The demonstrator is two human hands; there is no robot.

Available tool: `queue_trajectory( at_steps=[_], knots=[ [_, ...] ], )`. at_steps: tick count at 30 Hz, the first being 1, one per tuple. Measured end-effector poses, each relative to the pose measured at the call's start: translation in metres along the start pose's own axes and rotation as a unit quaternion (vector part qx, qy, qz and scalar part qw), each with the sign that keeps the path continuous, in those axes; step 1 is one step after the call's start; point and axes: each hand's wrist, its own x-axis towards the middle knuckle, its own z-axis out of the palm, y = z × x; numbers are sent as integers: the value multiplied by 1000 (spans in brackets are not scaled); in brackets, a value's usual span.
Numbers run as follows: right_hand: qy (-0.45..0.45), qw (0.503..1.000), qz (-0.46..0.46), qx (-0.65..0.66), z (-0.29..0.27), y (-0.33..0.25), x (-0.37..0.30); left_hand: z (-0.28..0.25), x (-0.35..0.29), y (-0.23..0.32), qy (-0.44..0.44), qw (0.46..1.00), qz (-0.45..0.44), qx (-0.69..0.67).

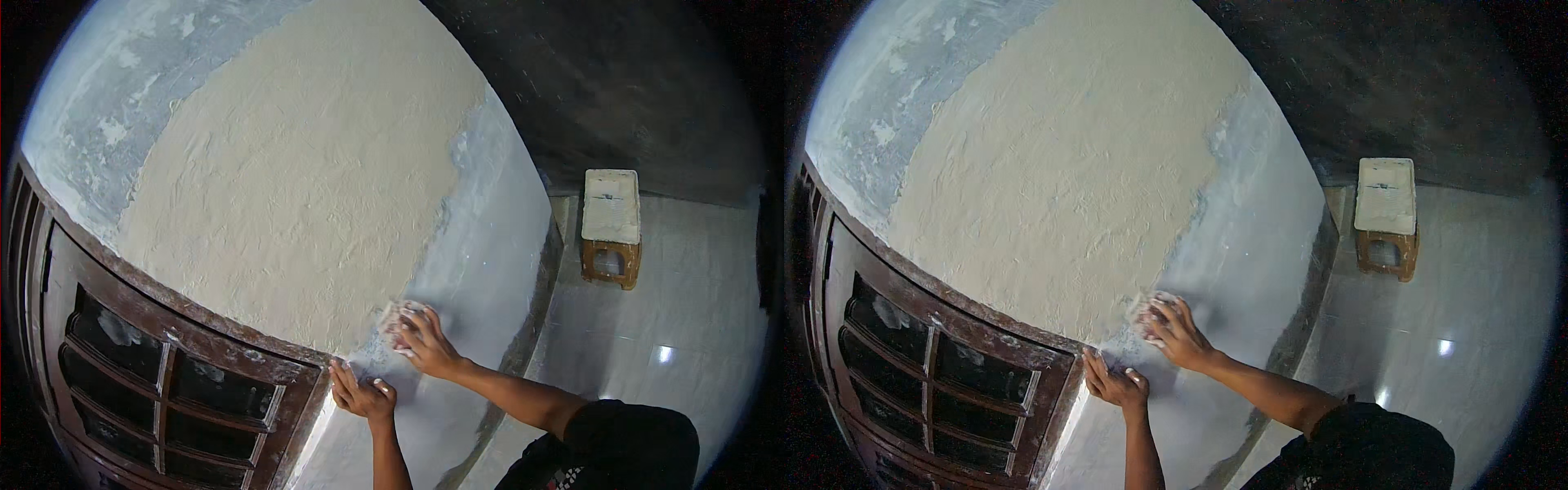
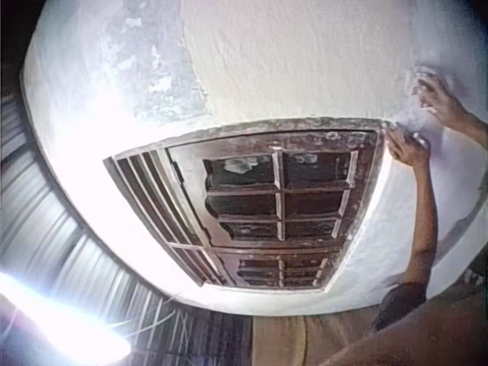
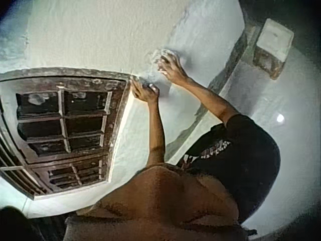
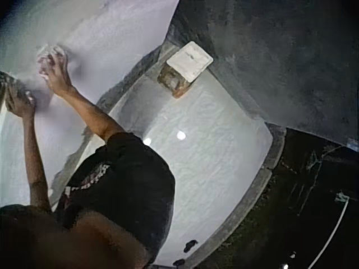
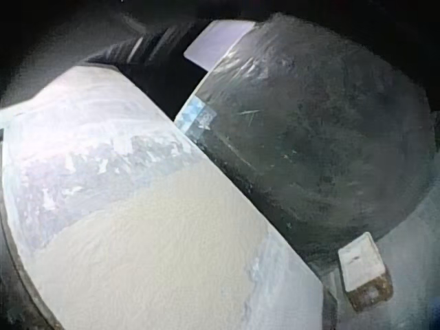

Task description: The person applies wall filler to a wall surface near a window frame with a hand scraper, taking the plaster from a container and spreading it onto the wall.

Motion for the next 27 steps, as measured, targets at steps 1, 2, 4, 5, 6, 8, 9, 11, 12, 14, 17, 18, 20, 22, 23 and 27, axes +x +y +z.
queue_trajectory(
  at_steps=[1,2,4,5,6,8,9,11,12,14,17,18,20,22,23,27],
  knots=[
    [-7,1000,10,-19,2,-4,12,1,2,2,-6,1000,-3,-1],
    [-15,999,19,-38,2,-5,17,1,4,5,-11,1000,-7,-2],
    [-17,999,6,-44,4,1,8,-1,4,8,-15,1000,-7,-8],
    [-33,999,14,-41,2,2,-1,2,2,4,-13,1000,-5,-2],
    [-48,998,21,-37,2,1,-9,2,0,1,-12,1000,-3,5],
    [-48,998,25,-35,1,2,-10,2,0,3,-6,1000,-3,-1],
    [-17,999,21,-20,5,1,-8,3,1,4,-1,1000,-4,-4],
    [-4,1000,2,-28,5,-9,6,2,0,4,-8,1000,-4,-2],
    [-8,1000,3,-28,4,-9,5,2,0,4,-12,1000,-1,1],
    [-16,997,-20,-68,8,-5,7,6,0,1,0,1000,2,-4],
    [-24,999,-2,-43,3,-6,-14,5,-4,1,-12,1000,2,-6],
    [-4,999,-13,-30,4,-5,-16,5,-1,1,-10,1000,2,-6],
    [8,1000,-9,-10,-1,-17,8,0,-2,2,-2,1000,-10,-13],
    [-15,999,-9,-39,2,-22,22,4,-3,1,-10,1000,-6,-12],
    [-38,997,-17,-66,11,-11,15,5,-3,1,-16,1000,-1,-12],
    [-14,999,-14,-41,6,-3,-25,4,-2,2,-17,1000,3,-10]
  ],
)
